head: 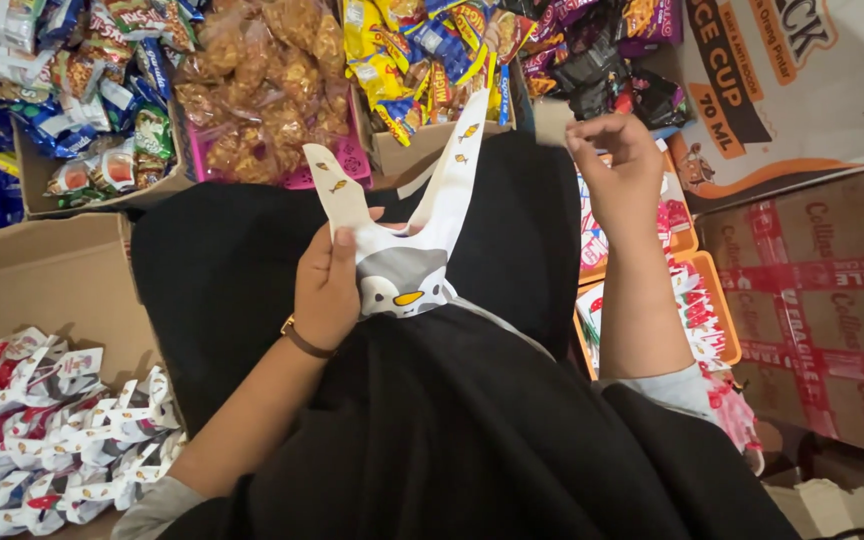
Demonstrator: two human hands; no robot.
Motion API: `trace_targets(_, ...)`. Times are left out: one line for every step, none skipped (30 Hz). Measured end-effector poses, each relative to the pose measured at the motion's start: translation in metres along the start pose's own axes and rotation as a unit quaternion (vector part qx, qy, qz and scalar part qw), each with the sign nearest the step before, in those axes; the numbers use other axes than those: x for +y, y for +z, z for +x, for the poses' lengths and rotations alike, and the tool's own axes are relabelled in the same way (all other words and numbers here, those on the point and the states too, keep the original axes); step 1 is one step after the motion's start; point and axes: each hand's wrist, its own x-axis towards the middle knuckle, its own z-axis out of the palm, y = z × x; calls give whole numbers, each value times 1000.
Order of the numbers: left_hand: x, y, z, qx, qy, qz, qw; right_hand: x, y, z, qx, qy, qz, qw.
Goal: Packing individual snack packets into small decorative rabbit-eared gift bags.
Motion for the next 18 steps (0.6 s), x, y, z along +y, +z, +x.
trace_targets(1,0,0,1,1,0,1000,4,0,-1,0,-1,0,1000)
trace_targets(1,-1,0,1,2,2,1000,9,1,-2,15,19,28,999)
trace_targets(1,-1,-1,1,2,5,1000,13,1,-3,31,39,56,997)
trace_targets(1,-2,-1,1,1,5,1000,12,3,-3,30,40,56,997)
trace_targets(1,-2,0,-5,7,-2,1000,11,5,-3,27,33,60,997)
trace_targets(0,-2,0,-11,13,-9,1000,10,6,-3,23,26,63,997)
trace_targets(1,-1,0,-10,13,-9,1000,4,8,-3,23,27,63,997)
trace_targets(1,-1,0,-13,15,-13,1000,-2,10,-4,25,27,37,999)
trace_targets(2,0,0,-16,17,-18,1000,-8,11,-3,27,27,10,999)
trace_targets(2,-1,0,-16,18,-18,1000,-4,8,-3,27,26,10,999)
trace_targets(2,-2,0,-19,24,-7,1000,1,4,-2,7,47,22,999)
trace_targets(3,-2,0,-21,31,5,999,5,1,-2,-13,68,33,997)
trace_targets(4,-2,-1,-21,31,5,999,2,3,-1,-14,68,34,997)
trace_targets(4,-2,-1,-16,38,17,999,0,5,0,-19,89,120,989)
trace_targets(5,-1,-1,-12,46,30,998,-3,7,1,-24,110,206,972)
trace_targets(6,-1,-1,-12,46,30,998,-5,8,2,-24,110,206,972)
trace_targets(7,-2,-1,-18,62,36,997,-7,8,3,-37,148,263,953)
trace_targets(8,-3,0,-25,79,42,996,-9,9,4,-49,185,318,929)
